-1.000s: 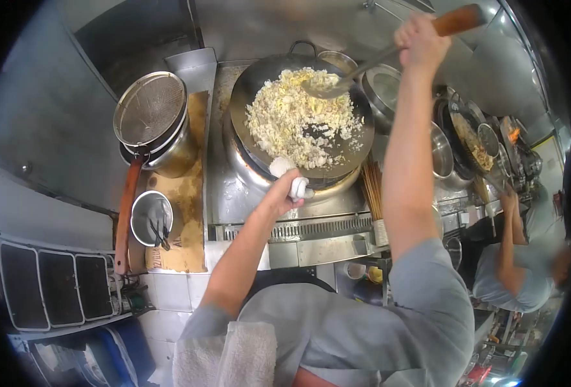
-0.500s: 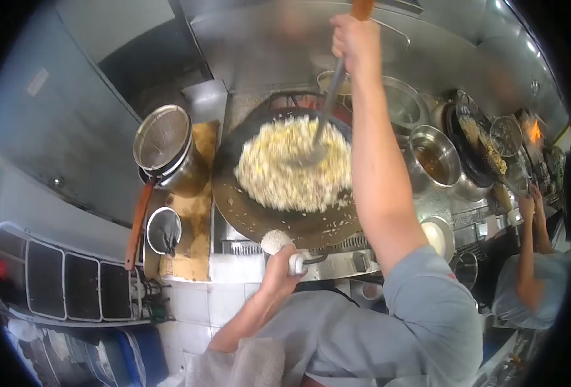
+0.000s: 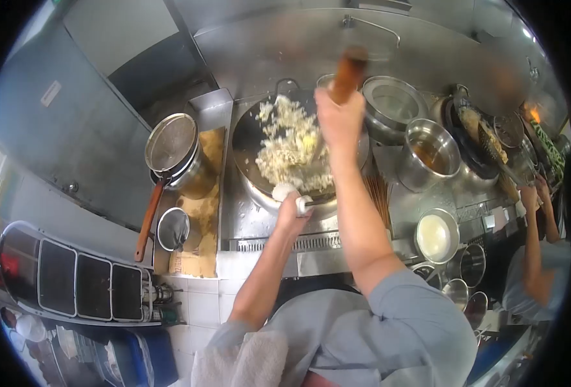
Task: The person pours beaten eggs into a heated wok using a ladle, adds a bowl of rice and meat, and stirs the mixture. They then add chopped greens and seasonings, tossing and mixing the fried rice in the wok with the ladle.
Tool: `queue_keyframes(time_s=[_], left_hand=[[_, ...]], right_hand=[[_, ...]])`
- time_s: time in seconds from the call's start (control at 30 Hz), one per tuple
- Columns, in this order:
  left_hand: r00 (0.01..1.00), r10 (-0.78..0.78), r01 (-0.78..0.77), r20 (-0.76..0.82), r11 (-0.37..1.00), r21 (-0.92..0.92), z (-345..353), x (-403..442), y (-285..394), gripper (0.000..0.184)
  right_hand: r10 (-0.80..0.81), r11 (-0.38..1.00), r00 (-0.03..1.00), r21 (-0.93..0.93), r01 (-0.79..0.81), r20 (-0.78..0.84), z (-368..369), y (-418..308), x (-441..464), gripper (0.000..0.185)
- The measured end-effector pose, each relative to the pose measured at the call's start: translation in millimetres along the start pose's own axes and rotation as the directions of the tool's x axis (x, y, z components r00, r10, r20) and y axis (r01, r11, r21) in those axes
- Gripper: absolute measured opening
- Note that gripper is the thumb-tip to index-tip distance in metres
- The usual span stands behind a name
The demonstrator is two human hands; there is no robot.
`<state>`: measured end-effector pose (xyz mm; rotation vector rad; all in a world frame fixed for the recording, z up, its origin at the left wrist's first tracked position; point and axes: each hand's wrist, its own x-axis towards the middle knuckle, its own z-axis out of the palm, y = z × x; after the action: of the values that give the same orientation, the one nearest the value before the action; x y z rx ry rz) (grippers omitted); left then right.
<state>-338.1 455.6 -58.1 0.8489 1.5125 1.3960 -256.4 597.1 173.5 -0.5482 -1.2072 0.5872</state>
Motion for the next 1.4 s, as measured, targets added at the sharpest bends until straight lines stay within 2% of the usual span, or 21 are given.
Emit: queue_keyframes(time_s=[0.07,0.17,0.23,0.27,0.3,0.37,0.43,0.5,0.53,0.6,0.63,0.67,0.73,0.8,0.97,1.0,1.07,1.13,1.23,1.37,1.4], left_hand=[[0.91,-0.416,0.337,0.001,0.737,-0.586,22.2,-26.8,30.3,0.016],[0.894,-0.441,0.395,0.078,0.695,-0.601,8.0,-99.3,42.1,0.017],[0.866,-0.486,0.437,0.116,0.623,-0.649,-9.0,-58.2,18.3,0.017],[0.909,-0.378,0.406,0.174,0.717,-0.567,-14.9,-25.0,26.4,0.016],[0.925,-0.373,0.356,0.07,0.791,-0.498,-4.6,6.3,42.7,0.017],[0.931,-0.352,0.342,0.093,0.754,-0.56,1.3,6.1,23.3,0.017],[0.928,-0.356,0.348,0.107,0.73,-0.589,2.2,-35.3,11.5,0.017],[0.907,-0.4,0.392,0.131,0.69,-0.608,-10.5,-72.9,15.1,0.017],[0.918,-0.361,0.38,0.166,0.678,-0.629,-18.9,-70.0,17.4,0.017],[0.886,-0.421,0.429,0.193,0.59,-0.684,-27.5,-51.0,43.0,0.014],[0.899,-0.389,0.424,0.2,0.665,-0.615,-32.7,-24.2,58.6,0.019],[0.904,-0.422,0.364,0.061,0.69,-0.626,-26.3,13.4,52.3,0.014],[0.912,-0.392,0.379,0.12,0.697,-0.609,-23.1,57.6,23.8,0.011],[0.925,-0.367,0.357,0.1,0.744,-0.566,-25.2,66.7,12.8,0.014],[0.808,-0.476,0.589,0.348,0.678,-0.44,-42.8,75.6,6.6,0.013],[0.763,-0.501,0.643,0.408,0.65,-0.406,-47.8,77.1,13.8,0.015],[0.731,-0.506,0.664,0.458,0.682,-0.306,-54.7,76.0,12.7,0.022],[0.717,-0.529,0.677,0.454,0.684,-0.272,-51.3,78.8,14.1,0.026],[0.669,-0.546,0.703,0.503,0.685,-0.191,-56.2,77.3,6.4,0.027],[0.721,-0.517,0.664,0.461,0.705,-0.249,-56.8,82.9,14.2,0.025],[0.733,-0.517,0.659,0.443,0.702,-0.271,-55.1,80.3,16.8,0.025]], right_hand=[[-0.041,0.994,0.999,-0.104,0.039,-0.011,23.2,36.8,40.3,0.023],[0.342,0.873,0.911,0.28,-0.399,0.231,22.6,10.3,110.6,0.023],[0.273,0.942,0.945,0.15,-0.301,0.182,7.7,-21.7,80.3,0.022],[0.249,0.962,0.954,0.076,-0.264,0.168,1.3,-32.1,54.2,0.021],[0.174,0.981,0.978,0.065,-0.182,0.114,4.8,-27.9,22.2,0.018],[0.006,0.999,1.0,-0.037,-0.006,-0.003,26.5,-0.2,-12.8,0.017],[0.111,0.982,0.994,-0.155,-0.108,0.012,45.7,12.4,38.8,0.017],[0.121,0.989,0.992,-0.094,-0.116,0.047,58.1,12.8,111.9,0.023],[0.125,0.987,0.989,0.088,-0.131,0.076,59.9,-13.3,135.1,0.023],[0.237,0.97,0.971,0.065,-0.236,-0.012,66.2,-70.7,156.2,0.023],[0.164,0.963,0.981,0.198,-0.182,0.104,67.9,-89.8,158.7,0.02],[0.106,0.964,0.983,0.226,-0.138,0.148,65.0,-93.1,153.9,0.019],[-0.017,0.956,0.971,0.289,-0.055,0.24,61.8,-101.7,137.2,0.015],[0.051,0.925,0.975,0.359,-0.128,0.217,57.6,-55.0,80.8,0.019],[0.251,0.968,0.952,-0.025,-0.25,0.174,75.4,49.5,47.3,0.022],[0.26,0.927,0.928,0.2,-0.317,0.266,69.6,31.8,64.0,0.025],[0.253,0.933,0.903,0.157,-0.322,0.348,36.4,13.2,71.0,0.028],[0.133,0.969,0.972,0.181,-0.169,0.192,27.0,69.3,28.5,0.03],[0.156,0.956,0.977,0.225,-0.186,0.145,62.3,82.8,61.5,0.03],[0.113,0.946,0.971,0.277,-0.17,0.21,88.1,55.3,131.3,0.028],[0.199,0.921,0.956,0.293,-0.258,0.217,92.6,75.1,125.3,0.027]])
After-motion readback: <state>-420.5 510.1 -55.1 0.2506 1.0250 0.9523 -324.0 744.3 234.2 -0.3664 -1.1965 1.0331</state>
